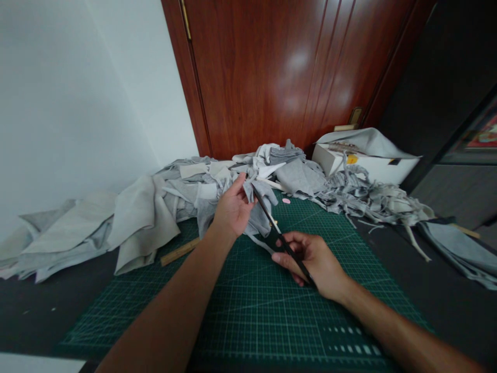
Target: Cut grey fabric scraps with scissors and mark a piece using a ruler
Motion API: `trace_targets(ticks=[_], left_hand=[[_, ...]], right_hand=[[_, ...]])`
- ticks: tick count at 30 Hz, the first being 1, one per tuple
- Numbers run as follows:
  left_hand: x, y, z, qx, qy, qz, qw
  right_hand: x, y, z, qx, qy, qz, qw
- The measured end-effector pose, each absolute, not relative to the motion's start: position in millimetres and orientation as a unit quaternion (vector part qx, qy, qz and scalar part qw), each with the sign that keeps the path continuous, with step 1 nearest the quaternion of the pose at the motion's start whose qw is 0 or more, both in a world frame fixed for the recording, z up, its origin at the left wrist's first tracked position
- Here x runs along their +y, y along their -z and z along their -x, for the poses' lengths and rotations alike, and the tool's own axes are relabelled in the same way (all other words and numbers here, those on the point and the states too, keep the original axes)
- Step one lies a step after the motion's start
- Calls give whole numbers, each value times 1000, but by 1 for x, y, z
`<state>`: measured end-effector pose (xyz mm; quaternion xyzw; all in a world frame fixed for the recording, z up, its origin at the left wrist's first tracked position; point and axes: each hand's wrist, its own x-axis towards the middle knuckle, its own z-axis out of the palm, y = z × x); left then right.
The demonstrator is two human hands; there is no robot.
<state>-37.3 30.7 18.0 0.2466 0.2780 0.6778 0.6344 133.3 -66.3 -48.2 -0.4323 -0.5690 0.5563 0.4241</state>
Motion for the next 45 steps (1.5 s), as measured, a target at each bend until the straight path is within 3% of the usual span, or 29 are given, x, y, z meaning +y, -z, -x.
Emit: trace_targets(ticks=[13,22,45], left_hand=[[31,-16,48,307,-692,-339,558],[24,-18,49,269,-624,-484,551],[20,-14,48,265,-574,-539,557]], right_hand=[[-66,50,-132,-561,-561,443,417],[-64,51,-135,-575,-546,434,428],[-67,41,-137,-564,-584,391,433]])
